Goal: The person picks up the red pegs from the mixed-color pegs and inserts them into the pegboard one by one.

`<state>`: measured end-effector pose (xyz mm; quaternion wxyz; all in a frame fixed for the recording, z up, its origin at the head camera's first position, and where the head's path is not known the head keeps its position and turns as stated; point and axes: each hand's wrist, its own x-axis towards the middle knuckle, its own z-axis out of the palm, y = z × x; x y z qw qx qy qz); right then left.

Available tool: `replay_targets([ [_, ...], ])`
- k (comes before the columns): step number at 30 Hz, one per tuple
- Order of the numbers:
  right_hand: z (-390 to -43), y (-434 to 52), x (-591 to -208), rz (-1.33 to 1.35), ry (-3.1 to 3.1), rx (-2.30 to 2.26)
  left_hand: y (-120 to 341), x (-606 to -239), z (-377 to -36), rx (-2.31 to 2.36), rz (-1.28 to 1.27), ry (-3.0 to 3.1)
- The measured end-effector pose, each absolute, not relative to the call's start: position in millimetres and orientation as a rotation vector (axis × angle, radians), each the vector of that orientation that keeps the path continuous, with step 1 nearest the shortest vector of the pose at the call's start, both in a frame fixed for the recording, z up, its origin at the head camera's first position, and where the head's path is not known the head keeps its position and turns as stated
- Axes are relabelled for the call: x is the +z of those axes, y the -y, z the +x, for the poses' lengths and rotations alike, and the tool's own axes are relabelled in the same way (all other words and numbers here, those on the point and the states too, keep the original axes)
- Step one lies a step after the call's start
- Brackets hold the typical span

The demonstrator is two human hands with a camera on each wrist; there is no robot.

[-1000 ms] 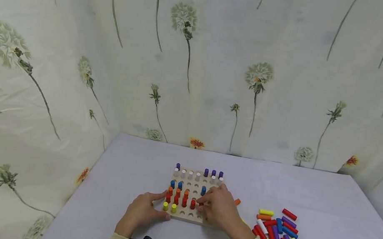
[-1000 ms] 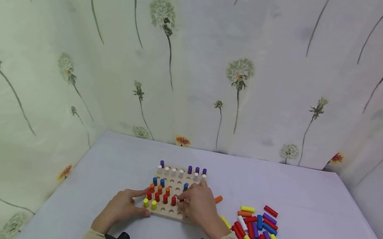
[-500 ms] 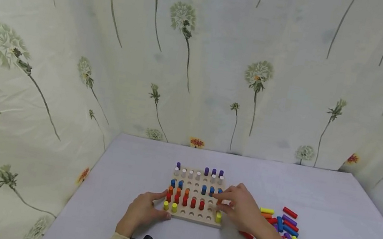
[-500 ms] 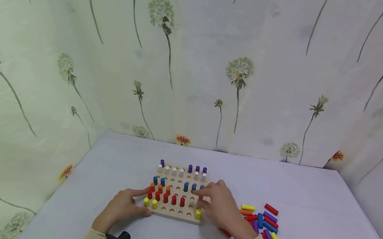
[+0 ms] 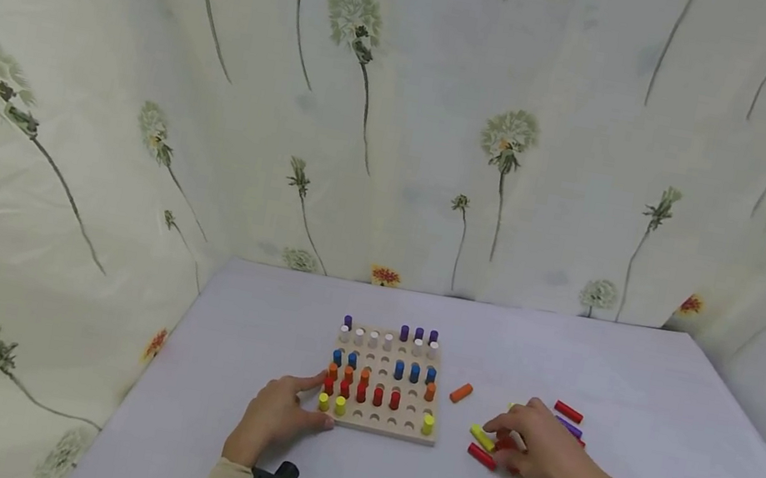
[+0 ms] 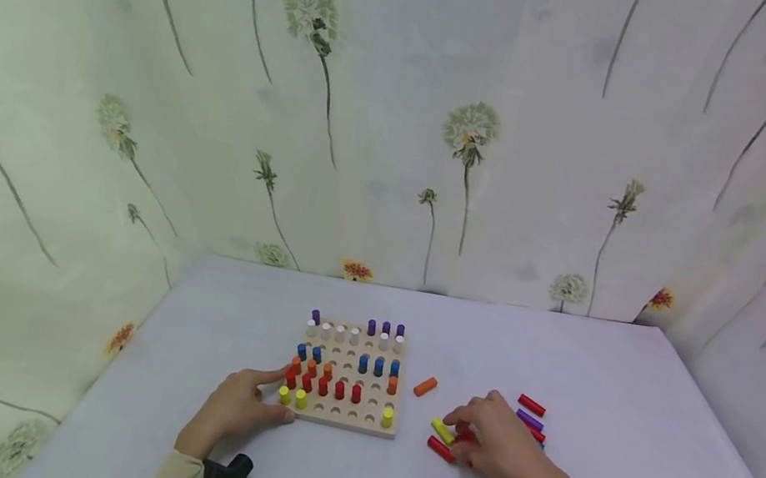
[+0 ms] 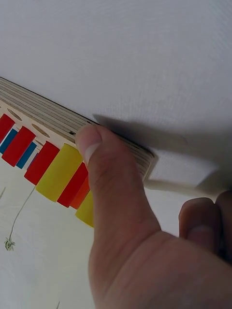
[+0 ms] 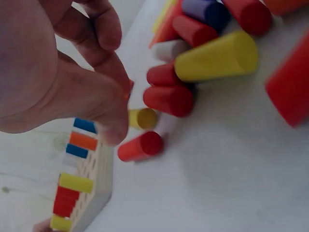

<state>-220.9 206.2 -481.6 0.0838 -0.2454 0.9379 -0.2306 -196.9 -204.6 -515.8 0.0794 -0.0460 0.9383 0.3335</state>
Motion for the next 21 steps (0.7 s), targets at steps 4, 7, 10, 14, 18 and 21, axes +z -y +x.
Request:
replay_targets([
  [4,-219,-201,-493,-0.788,-2.860,-0.675,205,-515,-197,1.000,-0.156,-2.804],
  [7,-216,-194,-501,-0.778,-2.921,-0.616,205,-515,-198,1.010,-0.155,-2.795],
  [10,-212,-186,-504,-0.721,-2.947,-0.572,204,-516,-198,1.014,-0.147,-2.792],
  [14,-211,-177,-504,-0.631,-2.943,-0.538,205,-517,-199,1.009,-0.142,-2.805],
  [18,-210,-170,-501,-0.585,-2.941,-0.487,205,-516,-199,1.011,-0.148,-2.802],
  [21,-209,-167,-501,-0.585,-2.944,-0.445,205,-516,-198,1.014,-0.156,-2.792],
])
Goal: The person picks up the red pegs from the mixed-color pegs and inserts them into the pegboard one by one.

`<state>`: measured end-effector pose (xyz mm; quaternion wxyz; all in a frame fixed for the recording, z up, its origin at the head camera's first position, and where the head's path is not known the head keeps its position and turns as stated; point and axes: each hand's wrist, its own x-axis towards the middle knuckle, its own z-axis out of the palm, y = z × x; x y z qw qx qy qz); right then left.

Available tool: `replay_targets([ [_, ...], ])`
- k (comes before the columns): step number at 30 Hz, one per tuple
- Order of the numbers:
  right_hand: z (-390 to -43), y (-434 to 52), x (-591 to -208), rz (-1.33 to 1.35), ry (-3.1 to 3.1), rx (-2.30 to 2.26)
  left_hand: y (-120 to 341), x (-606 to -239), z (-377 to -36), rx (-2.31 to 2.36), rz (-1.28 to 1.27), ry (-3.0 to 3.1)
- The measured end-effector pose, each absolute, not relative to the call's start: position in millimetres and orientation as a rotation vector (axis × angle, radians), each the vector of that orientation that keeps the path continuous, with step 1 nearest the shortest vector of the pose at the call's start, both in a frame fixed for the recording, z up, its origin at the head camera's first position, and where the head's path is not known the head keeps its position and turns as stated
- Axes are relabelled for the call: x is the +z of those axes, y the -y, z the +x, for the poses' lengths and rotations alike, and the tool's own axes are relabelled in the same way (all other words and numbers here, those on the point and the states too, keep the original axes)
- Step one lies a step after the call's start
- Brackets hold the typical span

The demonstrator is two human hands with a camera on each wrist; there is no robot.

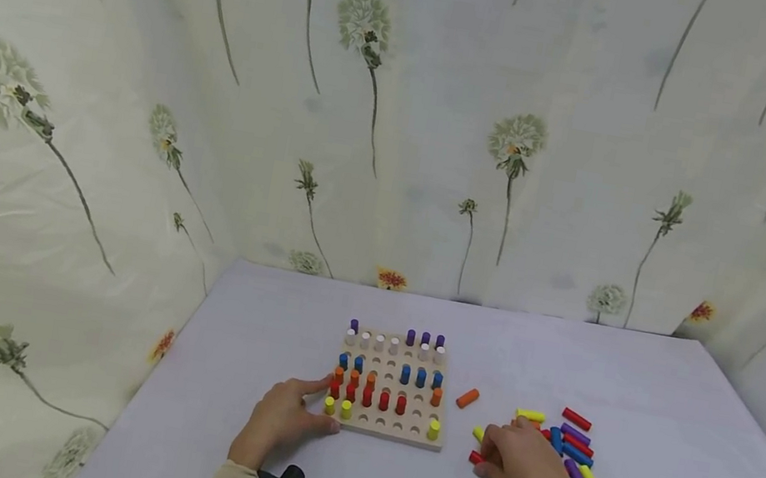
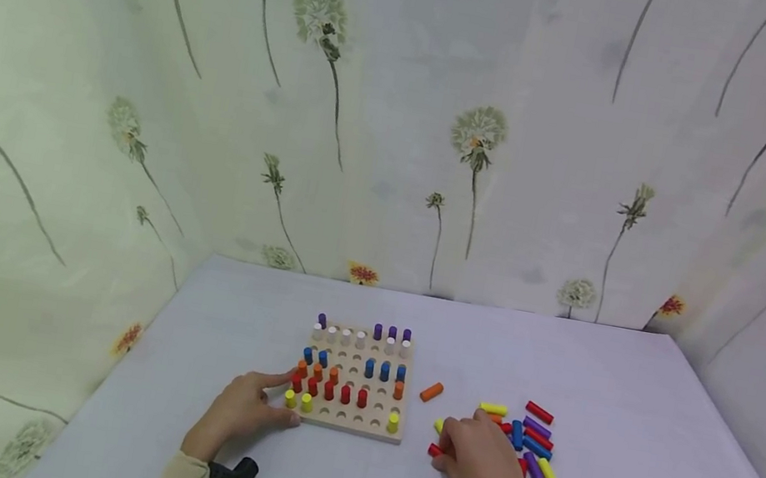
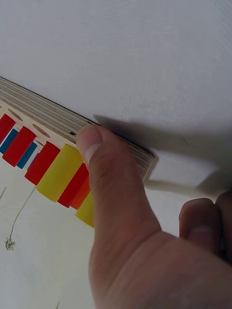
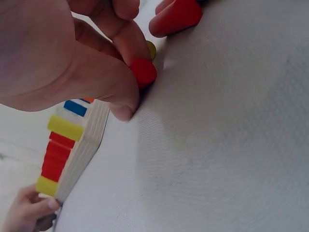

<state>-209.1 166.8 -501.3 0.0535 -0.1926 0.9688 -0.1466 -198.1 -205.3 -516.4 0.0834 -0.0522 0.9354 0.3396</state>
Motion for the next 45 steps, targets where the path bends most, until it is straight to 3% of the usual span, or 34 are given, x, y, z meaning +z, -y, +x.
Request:
replay_targets([
  [11,-194,-157,-502,-0.734,-2.990,-0.196,206,-521,-199,0.997,-0.173,-2.786],
  [29,-194,-146,-483,-0.502,-3.002,-0.593,204,-516,-199,0.991,-0.162,-2.804],
  [45,-210,-133,-476,-0.734,-3.324,-0.746,205,-518,-199,0.982,-0.162,-2.813],
])
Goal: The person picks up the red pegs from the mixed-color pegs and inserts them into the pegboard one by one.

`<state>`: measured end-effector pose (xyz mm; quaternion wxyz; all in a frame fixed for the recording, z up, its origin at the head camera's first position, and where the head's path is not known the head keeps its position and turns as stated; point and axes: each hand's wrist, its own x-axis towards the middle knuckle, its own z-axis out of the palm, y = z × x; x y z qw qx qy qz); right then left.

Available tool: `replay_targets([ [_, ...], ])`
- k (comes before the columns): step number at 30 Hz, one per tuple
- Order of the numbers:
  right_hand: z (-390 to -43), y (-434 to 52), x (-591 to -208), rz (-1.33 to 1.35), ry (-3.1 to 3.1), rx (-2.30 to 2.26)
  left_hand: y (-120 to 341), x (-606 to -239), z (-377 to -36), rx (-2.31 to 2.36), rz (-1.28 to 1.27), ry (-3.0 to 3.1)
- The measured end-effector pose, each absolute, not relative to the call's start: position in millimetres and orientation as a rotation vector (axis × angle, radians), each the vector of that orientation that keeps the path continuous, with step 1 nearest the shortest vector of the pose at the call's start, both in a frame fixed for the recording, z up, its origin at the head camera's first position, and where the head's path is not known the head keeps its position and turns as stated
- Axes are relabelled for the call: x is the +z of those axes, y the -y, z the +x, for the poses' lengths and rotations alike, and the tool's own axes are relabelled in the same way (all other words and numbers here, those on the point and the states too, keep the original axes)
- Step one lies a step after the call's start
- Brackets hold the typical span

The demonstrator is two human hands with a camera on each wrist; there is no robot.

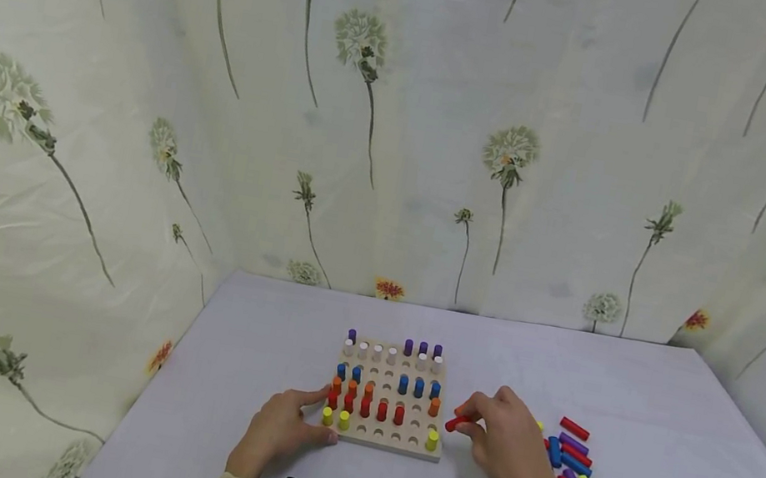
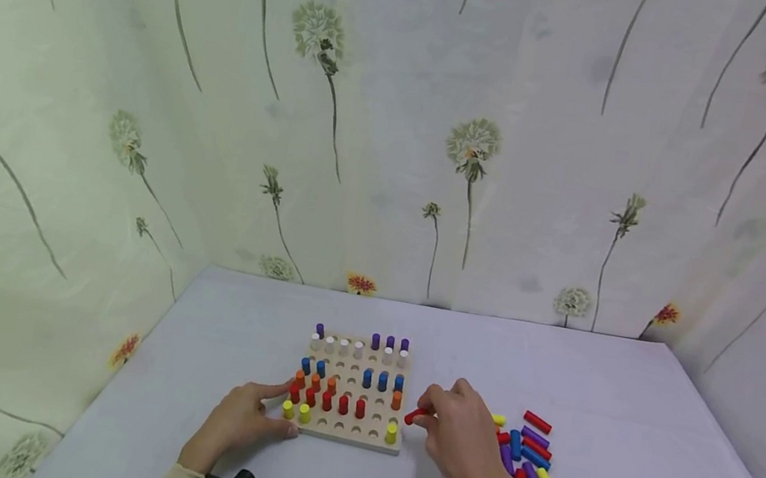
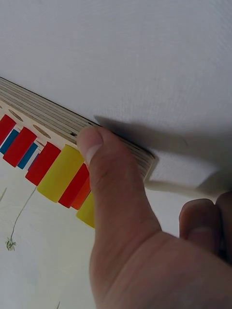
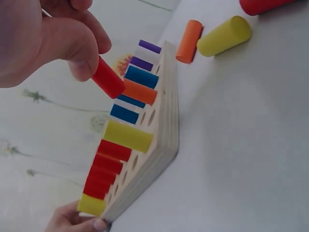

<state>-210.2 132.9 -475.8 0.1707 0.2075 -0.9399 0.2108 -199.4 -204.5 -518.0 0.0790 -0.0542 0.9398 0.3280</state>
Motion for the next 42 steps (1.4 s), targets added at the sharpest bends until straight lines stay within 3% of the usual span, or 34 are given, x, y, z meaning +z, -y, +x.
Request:
replay_targets([
  [21,-236,-102,-482,0.660,2.617,0.754,204,-517,-201,0.994,-0.181,-2.807],
  [42,-233,-77,-495,0.542,2.779,0.868,202,-518,-200,0.989,-0.205,-2.809],
])
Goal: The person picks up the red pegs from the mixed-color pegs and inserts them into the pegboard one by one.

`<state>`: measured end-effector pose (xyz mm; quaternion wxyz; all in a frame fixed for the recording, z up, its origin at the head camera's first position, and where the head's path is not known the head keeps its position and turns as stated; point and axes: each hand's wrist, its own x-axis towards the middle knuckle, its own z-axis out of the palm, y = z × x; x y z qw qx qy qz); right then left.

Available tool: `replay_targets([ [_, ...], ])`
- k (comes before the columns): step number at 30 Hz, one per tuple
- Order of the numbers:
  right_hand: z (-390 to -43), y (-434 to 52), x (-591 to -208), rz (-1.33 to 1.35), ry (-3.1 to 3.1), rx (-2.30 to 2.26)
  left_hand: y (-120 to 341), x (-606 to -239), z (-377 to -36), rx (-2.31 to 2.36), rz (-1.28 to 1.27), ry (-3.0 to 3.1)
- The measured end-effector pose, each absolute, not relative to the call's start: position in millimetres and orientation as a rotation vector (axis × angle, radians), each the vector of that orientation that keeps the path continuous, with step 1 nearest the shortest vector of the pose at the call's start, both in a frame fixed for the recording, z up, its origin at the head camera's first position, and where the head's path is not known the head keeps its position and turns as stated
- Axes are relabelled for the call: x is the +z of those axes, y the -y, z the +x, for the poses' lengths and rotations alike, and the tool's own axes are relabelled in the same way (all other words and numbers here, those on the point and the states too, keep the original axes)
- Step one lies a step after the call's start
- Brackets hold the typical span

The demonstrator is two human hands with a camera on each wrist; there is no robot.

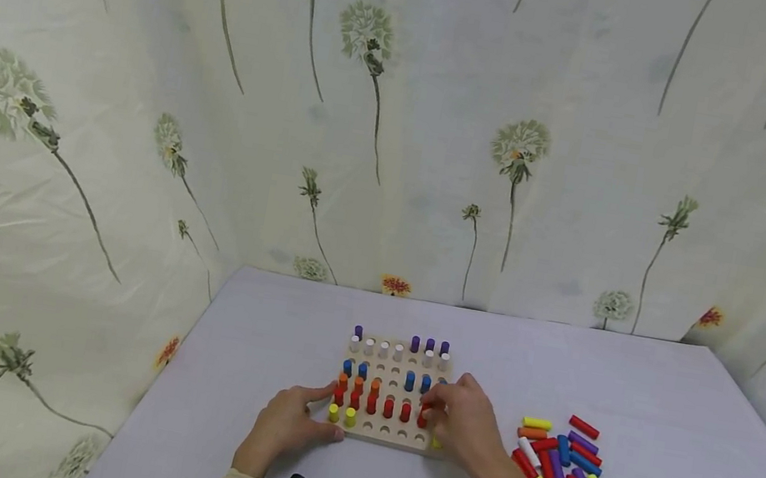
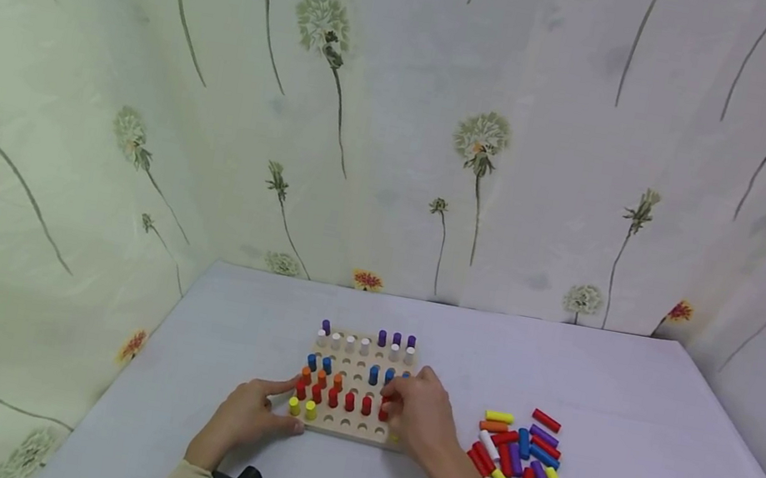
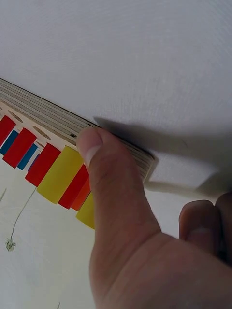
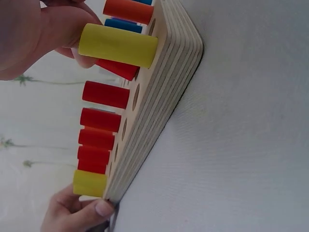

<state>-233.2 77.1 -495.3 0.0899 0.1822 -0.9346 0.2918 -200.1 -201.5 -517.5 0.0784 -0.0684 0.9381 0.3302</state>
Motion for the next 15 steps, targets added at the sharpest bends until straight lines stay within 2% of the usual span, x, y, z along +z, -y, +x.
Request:
replay_targets([
  [15,-229,-64,-501,0.646,2.596,0.565,204,-520,-199,0.996,-0.151,-2.827],
])
